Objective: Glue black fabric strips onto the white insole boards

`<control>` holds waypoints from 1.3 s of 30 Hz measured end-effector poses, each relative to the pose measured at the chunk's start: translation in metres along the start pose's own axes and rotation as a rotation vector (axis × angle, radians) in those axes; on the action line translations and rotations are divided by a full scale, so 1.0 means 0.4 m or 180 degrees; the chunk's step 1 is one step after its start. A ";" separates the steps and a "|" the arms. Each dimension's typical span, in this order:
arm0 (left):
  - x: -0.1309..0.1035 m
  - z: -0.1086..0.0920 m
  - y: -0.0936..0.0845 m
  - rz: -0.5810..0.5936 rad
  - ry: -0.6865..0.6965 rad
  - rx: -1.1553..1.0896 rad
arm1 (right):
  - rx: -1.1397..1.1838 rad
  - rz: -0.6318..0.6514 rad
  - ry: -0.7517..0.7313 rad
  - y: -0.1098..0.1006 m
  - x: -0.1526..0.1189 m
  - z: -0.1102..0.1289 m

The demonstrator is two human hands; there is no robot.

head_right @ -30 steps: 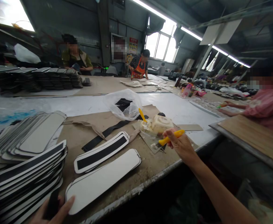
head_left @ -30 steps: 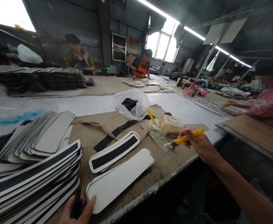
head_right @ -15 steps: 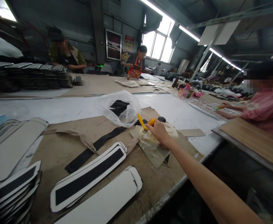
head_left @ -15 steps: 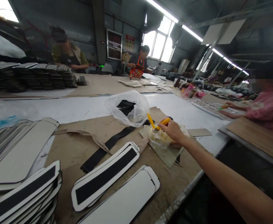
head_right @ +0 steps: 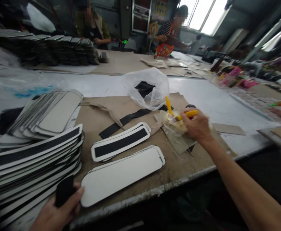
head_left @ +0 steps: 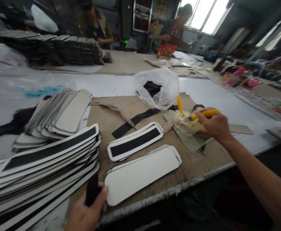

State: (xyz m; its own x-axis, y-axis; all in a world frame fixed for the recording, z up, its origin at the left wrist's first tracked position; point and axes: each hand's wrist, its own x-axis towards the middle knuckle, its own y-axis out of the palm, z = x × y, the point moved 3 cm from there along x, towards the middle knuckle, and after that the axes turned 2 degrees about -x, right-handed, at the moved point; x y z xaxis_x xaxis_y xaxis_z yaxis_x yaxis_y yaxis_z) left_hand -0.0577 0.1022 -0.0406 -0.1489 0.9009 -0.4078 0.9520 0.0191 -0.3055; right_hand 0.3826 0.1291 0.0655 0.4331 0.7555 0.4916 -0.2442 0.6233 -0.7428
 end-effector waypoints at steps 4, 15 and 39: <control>-0.012 -0.009 0.011 0.0598 0.0006 -0.0259 | 0.1174 -0.0631 0.0835 -0.030 -0.086 -0.018; -0.022 -0.002 0.009 0.0971 0.0069 -0.0784 | 0.3316 0.1392 0.1386 0.133 -0.449 0.403; -0.008 0.046 0.023 0.0578 0.0089 -0.0894 | 0.0507 0.0242 -0.0319 -0.005 -0.370 0.256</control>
State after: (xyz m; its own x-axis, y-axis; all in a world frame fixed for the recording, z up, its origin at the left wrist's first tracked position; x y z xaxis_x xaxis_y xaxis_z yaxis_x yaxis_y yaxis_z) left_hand -0.0532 0.0914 -0.0578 0.0335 0.9120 -0.4088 0.9994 -0.0275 0.0205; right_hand 0.2303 0.0367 0.0409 0.3216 0.8129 0.4856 -0.4105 0.5818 -0.7021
